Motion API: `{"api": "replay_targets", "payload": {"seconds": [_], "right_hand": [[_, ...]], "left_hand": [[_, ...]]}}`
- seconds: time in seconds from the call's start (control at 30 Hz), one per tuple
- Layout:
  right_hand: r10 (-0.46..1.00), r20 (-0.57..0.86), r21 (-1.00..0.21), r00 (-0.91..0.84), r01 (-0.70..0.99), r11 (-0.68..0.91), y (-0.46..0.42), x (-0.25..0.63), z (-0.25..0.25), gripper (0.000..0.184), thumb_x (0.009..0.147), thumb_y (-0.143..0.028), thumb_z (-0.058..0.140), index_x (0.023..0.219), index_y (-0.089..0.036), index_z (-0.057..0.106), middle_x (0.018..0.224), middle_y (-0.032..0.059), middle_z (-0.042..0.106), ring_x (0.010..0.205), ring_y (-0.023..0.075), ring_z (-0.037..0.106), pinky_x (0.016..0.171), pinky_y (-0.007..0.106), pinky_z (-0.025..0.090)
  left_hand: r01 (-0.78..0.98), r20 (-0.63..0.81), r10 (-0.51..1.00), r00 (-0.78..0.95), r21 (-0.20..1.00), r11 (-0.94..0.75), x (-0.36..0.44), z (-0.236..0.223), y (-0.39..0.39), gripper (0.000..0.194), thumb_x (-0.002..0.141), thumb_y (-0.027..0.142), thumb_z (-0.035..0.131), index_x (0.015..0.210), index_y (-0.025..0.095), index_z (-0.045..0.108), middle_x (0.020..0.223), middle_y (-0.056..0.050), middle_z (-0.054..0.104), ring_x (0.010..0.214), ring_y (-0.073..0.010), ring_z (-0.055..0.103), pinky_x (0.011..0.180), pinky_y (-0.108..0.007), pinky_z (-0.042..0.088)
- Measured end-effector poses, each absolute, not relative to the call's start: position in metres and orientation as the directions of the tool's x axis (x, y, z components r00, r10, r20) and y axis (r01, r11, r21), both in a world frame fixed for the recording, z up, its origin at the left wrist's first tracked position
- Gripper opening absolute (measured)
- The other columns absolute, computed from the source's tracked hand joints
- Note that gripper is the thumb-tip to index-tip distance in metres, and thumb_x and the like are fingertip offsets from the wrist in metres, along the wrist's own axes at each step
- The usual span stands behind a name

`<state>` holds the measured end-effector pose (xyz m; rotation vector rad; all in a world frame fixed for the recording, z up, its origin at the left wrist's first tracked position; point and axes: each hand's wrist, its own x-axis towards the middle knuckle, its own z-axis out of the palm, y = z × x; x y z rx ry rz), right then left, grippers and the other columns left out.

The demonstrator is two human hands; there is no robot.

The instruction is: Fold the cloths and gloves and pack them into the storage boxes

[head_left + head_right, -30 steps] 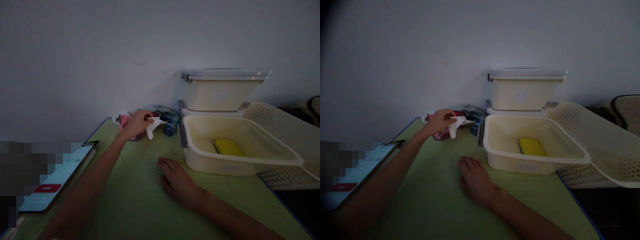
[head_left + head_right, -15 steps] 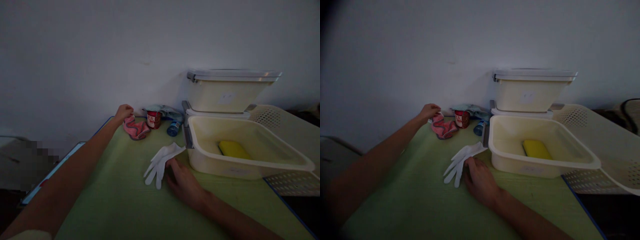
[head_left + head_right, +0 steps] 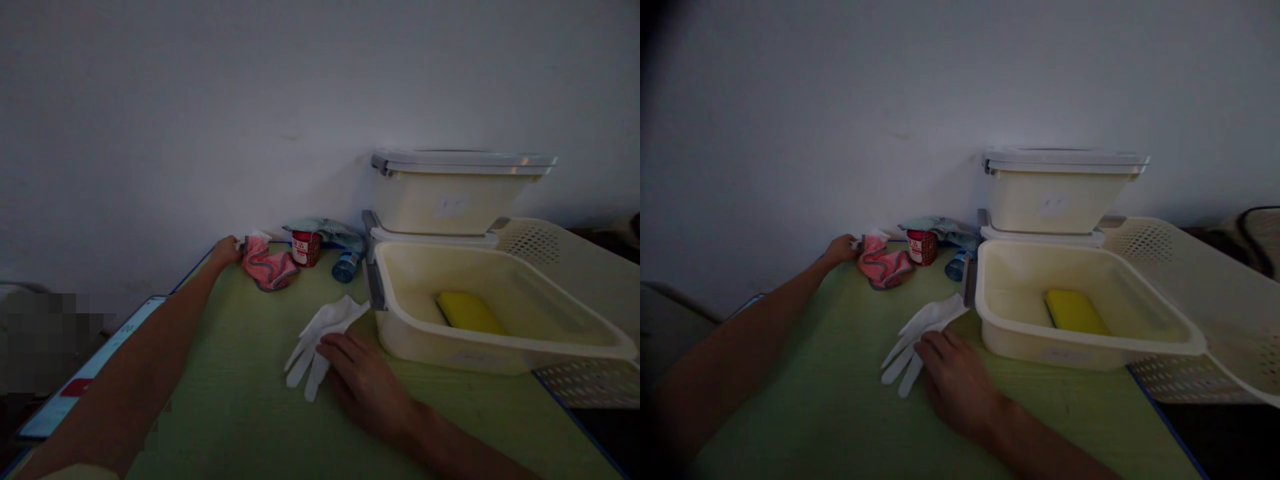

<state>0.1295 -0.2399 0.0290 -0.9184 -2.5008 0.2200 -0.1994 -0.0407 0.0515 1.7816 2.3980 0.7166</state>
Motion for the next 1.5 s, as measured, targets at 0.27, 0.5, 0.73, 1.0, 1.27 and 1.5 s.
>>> {"api": "replay_targets", "payload": {"seconds": [0.27,0.5,0.73,1.0,1.27,1.5], "right_hand": [[0.667,0.306,-0.344,-0.679,0.575,0.742,-0.239,0.127,0.026,0.029,0.077,-0.002,0.047,0.100,-0.014,0.060,0.106,0.0101,0.062,0.094,0.0202,0.059,0.083,0.034,0.050],[0.655,0.255,-0.366,-0.712,0.556,0.747,-0.240,0.131,0.026,0.041,0.077,-0.004,0.045,0.115,-0.014,0.057,0.124,0.0122,0.057,0.109,0.0216,0.056,0.093,0.037,0.047],[0.539,0.197,-0.238,-0.819,0.493,0.837,-0.250,0.132,0.031,0.049,0.079,-0.003,0.042,0.127,-0.011,0.049,0.138,0.0160,0.044,0.116,0.0252,0.052,0.093,0.041,0.047],[0.588,0.398,-0.221,-0.704,0.549,0.806,-0.252,0.132,0.040,0.027,0.079,-0.005,0.043,0.098,-0.014,0.060,0.094,0.0122,0.064,0.082,0.0209,0.060,0.069,0.034,0.053],[0.690,0.209,-0.238,-0.693,0.649,0.723,-0.240,0.127,0.031,0.033,0.081,-0.017,0.056,0.114,-0.014,0.056,0.109,0.0122,0.058,0.100,0.0270,0.052,0.088,0.045,0.046],[0.371,0.174,-0.255,-0.912,0.322,0.912,-0.251,0.126,0.044,0.018,0.086,-0.014,0.048,0.101,-0.014,0.060,0.094,0.0083,0.064,0.090,0.0185,0.057,0.082,0.029,0.048]], "left_hand": [[0.762,0.492,0.653,-0.575,0.612,0.210,-0.185,0.110,-0.041,0.009,0.074,0.013,0.058,0.082,0.013,0.055,0.100,-0.012,0.060,0.104,-0.0304,0.053,0.087,-0.045,0.040],[0.711,0.652,0.470,-0.595,0.700,-0.071,-0.140,0.163,-0.063,0.008,0.090,0.021,0.043,0.091,0.015,0.047,0.098,0.001,0.053,0.094,-0.0118,0.050,0.078,-0.030,0.040],[0.871,0.533,0.845,0.056,0.387,-0.302,-0.080,0.069,-0.133,0.019,0.072,0.013,0.055,0.090,0.018,0.054,0.091,-0.005,0.059,0.089,-0.0205,0.057,0.075,-0.033,0.047],[0.930,0.339,0.905,0.258,0.166,-0.328,-0.082,0.050,-0.178,0.018,0.082,0.016,0.041,0.091,0.019,0.057,0.096,-0.009,0.061,0.090,-0.0228,0.059,0.078,-0.035,0.048],[0.817,0.528,0.765,0.369,0.209,-0.537,-0.083,0.040,-0.215,0.021,0.088,0.017,0.038,0.090,0.018,0.059,0.095,-0.010,0.065,0.088,-0.0194,0.061,0.080,-0.034,0.050],[0.535,0.335,0.557,0.760,0.165,-0.829,-0.071,0.038,-0.237,0.019,0.089,0.015,0.042,0.093,0.017,0.060,0.094,-0.008,0.066,0.087,-0.0177,0.062,0.078,-0.029,0.053]]}}
